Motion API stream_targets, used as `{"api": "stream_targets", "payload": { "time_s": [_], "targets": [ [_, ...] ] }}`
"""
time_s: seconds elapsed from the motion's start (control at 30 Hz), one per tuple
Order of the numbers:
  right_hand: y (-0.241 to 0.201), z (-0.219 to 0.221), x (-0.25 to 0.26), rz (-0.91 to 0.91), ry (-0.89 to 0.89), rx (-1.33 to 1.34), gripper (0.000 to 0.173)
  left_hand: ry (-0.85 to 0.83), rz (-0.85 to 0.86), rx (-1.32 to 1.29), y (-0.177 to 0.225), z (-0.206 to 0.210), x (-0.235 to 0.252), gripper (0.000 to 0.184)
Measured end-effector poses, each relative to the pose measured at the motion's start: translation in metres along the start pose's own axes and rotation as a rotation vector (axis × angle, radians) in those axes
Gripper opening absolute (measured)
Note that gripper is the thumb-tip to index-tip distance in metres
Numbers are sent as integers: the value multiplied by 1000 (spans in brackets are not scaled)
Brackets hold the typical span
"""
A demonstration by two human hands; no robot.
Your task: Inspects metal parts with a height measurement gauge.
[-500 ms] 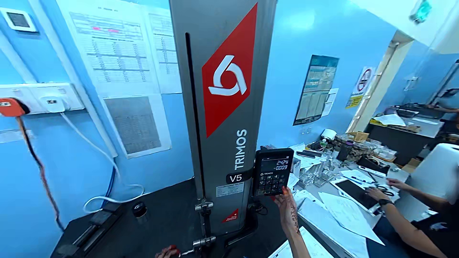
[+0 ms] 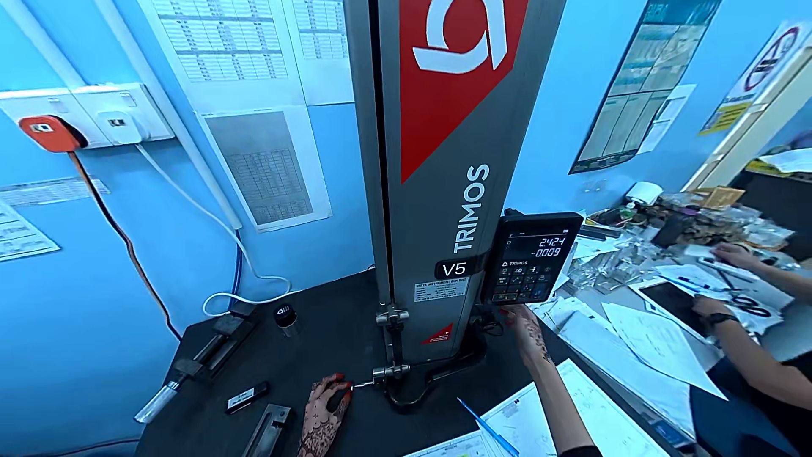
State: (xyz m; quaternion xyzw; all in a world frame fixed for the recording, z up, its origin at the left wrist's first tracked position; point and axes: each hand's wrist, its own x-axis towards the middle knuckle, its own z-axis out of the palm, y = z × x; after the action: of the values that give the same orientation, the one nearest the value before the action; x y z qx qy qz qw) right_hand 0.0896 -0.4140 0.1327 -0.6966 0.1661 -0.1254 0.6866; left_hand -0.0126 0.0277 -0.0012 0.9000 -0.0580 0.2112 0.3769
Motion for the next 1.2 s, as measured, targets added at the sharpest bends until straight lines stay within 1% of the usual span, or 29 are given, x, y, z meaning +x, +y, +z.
{"api": "stream_targets", "payload": {
  "time_s": [0.07,0.1,0.2,0.23,0.27,0.33,0.4,0.47,0.5,0.57,0.67,0.83,0.93,1.03,1.13,1.2],
  "targets": [
    [4,3,-1,-19,-65,-100,39,-3,-1,-11,0,0,0,28],
    [5,6,-4,-38,-41,-75,42,-7,-7,-14,1,0,0,28],
    [5,10,-5,-90,197,162,55,-20,-31,-16,1,0,1,27],
    [4,8,-4,-103,256,203,55,-20,-35,-20,1,0,1,26],
    [2,6,-5,-112,278,206,52,-20,-40,-19,1,0,1,25],
    [4,1,-5,-123,222,90,44,-23,-48,-13,1,-1,2,25],
    [11,-2,-2,-116,82,-109,39,-28,-49,-4,2,-2,2,27],
    [22,-4,5,-109,-88,-293,38,-32,-51,-2,3,-2,1,28],
    [25,-3,8,-90,-147,-339,39,-30,-50,3,3,-1,2,28],
    [24,0,7,-17,-217,-314,43,-21,-48,14,3,-1,2,29],
    [21,-3,6,51,-274,-163,40,-21,-62,19,3,-1,2,29],
    [23,-13,10,46,-336,-92,38,-17,-54,27,2,0,2,29],
    [30,-16,16,-26,-366,-63,35,-23,-55,21,1,0,2,29],
    [32,-12,19,-49,-334,-86,32,-27,-56,21,2,0,2,29],
    [27,-7,15,15,-341,-122,43,-23,-53,22,3,0,2,30],
    [28,-6,14,39,-349,-84,45,-27,-57,20,3,0,3,29]
  ]
}}
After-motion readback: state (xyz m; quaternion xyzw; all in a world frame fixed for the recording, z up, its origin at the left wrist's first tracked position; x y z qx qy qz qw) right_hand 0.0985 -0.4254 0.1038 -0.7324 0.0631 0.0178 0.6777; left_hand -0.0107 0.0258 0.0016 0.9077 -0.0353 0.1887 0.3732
